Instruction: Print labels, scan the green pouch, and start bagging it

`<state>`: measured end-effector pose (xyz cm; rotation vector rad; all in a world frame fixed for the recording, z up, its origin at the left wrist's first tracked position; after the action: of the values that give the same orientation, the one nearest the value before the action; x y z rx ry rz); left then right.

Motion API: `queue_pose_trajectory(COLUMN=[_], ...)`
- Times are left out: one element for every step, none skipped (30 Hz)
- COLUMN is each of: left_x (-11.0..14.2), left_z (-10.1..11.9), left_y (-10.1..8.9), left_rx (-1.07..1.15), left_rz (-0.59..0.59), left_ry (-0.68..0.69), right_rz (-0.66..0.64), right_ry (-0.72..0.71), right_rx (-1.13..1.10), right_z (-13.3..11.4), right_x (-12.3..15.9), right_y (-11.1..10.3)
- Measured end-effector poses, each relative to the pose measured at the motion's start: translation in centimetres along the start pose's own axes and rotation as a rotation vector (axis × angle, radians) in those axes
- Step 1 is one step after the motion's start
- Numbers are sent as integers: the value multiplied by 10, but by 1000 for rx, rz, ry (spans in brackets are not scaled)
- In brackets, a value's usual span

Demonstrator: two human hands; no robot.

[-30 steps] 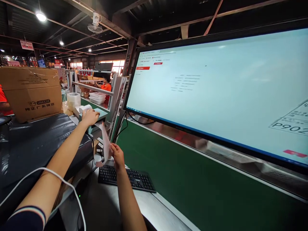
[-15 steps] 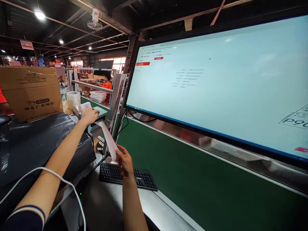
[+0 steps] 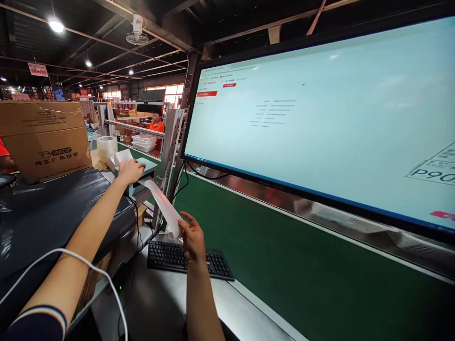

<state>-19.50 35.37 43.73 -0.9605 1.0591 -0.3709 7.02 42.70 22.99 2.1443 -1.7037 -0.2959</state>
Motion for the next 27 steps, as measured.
queue_pose_trajectory(left_x=[0, 0, 0, 0, 0, 0, 0, 0, 0, 0, 0, 0, 0, 0, 0, 0, -1, -1, -1, -1, -1, -1, -1, 0, 0, 1, 1], left_z=[0, 1, 1, 1, 1, 1, 1, 0, 0, 0, -1, -1, -1, -1, -1, -2, -2, -2, -2, -2, -2, -2, -1, -1, 0, 0, 1], left_y=[0, 0, 0, 1, 1, 1, 1, 1, 1, 1, 1, 1, 1, 1, 2, 3, 3, 3, 4, 4, 4, 4, 3, 3, 3, 2, 2], left_rx=[-1, -3, -3, -3, -3, -3, -2, 0, 4, 9, 14, 20, 25, 30, 33, 36, 38, 37, 33, 28, 23, 19, 15, 12, 9, 6, 4], left_rz=[2, 3, 1, -3, -6, -9, -10, -9, -6, -3, 0, 2, 2, 2, 1, 0, 0, -1, -3, -7, -11, -14, -17, -19, -18, -15, -13], left_ry=[4, 7, 9, 11, 12, 11, 10, 7, 6, 4, 3, 2, 1, 1, 0, -1, -2, -3, -4, -4, -2, 0, 3, 6, 10, 11, 11], right_rz=[-1, -1, 0, 2, 5, 10, 16, 24, 32, 41, 48, 54, 57, 58, 56, 52, 47, 44, 43, 42, 42, 40, 38, 35, 31, 28, 26], right_ry=[3, 8, 13, 16, 18, 18, 16, 14, 10, 7, 3, -1, -5, -10, -16, -23, -30, -37, -41, -42, -40, -35, -30, -25, -22, -22, -31], right_rx=[0, -2, -5, -7, -9, -11, -14, -18, -22, -24, -25, -24, -19, -11, -1, 9, 17, 22, 22, 18, 13, 6, 1, -2, -1, 7, 23], right_z=[1, 2, 2, 2, 2, 1, 0, -1, -2, -3, -4, -4, -5, -5, -6, -7, -7, -8, -9, -9, -9, -8, -6, -4, -2, 1, 2], right_x=[0, 0, 1, 1, 1, 0, 0, 0, -1, -2, -2, -3, -4, -5, -6, -6, -7, -8, -8, -8, -9, -8, -8, -8, -7, -7, -8], right_y=[0, 1, 1, 2, 2, 3, 3, 3, 3, 2, 2, 1, 0, 0, -1, -1, -1, -2, -2, -2, -2, -1, -1, -1, -2, -3, -4])
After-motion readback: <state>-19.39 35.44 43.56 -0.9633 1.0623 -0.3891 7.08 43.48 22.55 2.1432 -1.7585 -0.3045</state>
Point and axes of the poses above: each hand's wrist, its own x-axis away from the middle knuckle, its own y-axis out of the palm, z = x × y, the point moved 9 cm from there along -x, towards the middle knuckle, and after that the axes turned 15 degrees about z, right-handed, at the moved point
